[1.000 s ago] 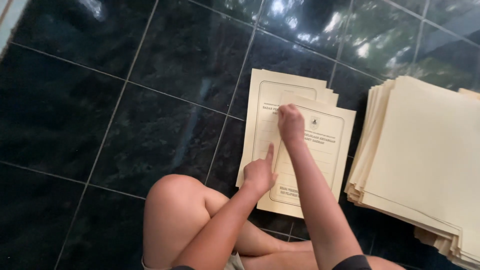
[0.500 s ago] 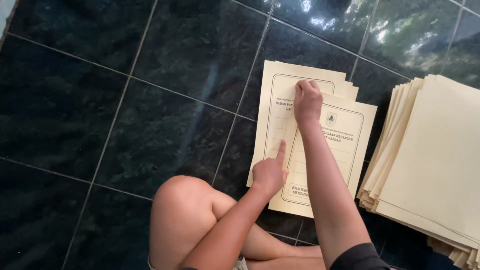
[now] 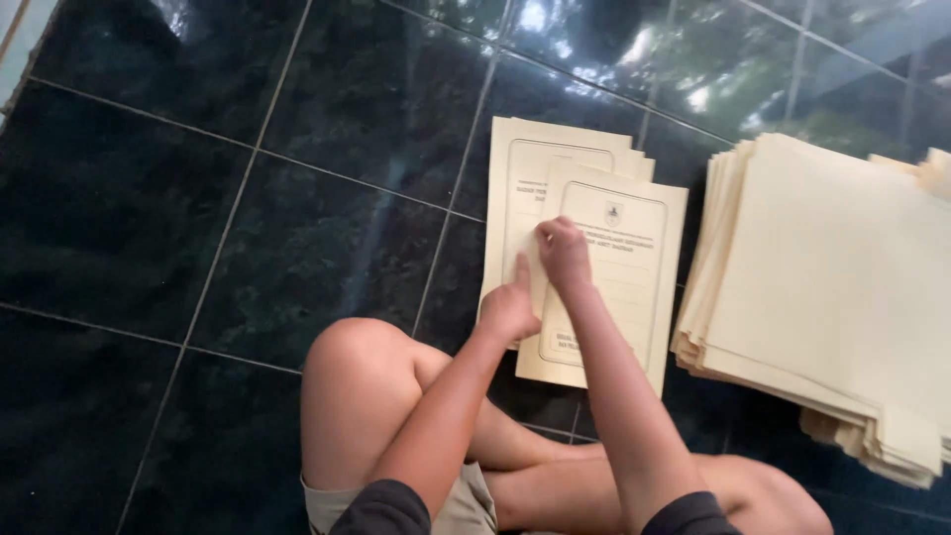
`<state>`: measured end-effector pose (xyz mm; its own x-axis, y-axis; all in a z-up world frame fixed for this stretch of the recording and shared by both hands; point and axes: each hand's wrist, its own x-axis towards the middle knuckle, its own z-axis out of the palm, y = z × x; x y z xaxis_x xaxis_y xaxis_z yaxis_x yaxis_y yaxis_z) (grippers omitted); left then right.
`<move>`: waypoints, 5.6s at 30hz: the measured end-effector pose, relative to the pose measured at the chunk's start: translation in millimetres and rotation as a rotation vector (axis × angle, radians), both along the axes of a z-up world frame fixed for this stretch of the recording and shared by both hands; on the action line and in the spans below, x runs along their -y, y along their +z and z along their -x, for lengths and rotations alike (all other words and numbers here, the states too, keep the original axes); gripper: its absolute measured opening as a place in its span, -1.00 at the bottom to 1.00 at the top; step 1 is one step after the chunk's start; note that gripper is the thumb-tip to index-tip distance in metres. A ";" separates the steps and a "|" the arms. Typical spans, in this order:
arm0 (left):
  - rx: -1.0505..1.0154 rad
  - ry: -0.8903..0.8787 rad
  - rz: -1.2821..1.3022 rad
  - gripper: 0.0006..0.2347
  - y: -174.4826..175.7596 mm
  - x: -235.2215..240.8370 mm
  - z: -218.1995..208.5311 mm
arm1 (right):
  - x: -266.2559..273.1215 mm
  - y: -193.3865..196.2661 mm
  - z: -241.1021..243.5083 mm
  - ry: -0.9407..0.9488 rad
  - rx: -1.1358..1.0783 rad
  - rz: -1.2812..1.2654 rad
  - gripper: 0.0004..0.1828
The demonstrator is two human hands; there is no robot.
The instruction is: The person sits on the floor and folds large beige sheets of paper in half. They then insert the folded sheets into matching beige file folders, aligning the edges and stacking the completed folders.
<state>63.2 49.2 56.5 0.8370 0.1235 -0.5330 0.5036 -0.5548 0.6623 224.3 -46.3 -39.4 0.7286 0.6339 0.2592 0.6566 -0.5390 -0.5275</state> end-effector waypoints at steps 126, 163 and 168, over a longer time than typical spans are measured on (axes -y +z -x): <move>0.932 0.536 0.380 -0.55 -34.1 -23.7 19.5 | 184.8 19.7 41.3 -0.165 -0.588 -0.868 -0.63; 0.919 0.529 0.161 -0.61 22.9 11.4 51.6 | 185.8 71.2 60.2 -0.264 -0.749 -0.563 -0.51; 0.982 0.632 0.213 -0.70 51.4 13.8 53.9 | 178.6 101.8 66.4 -0.206 -0.764 -0.604 -0.59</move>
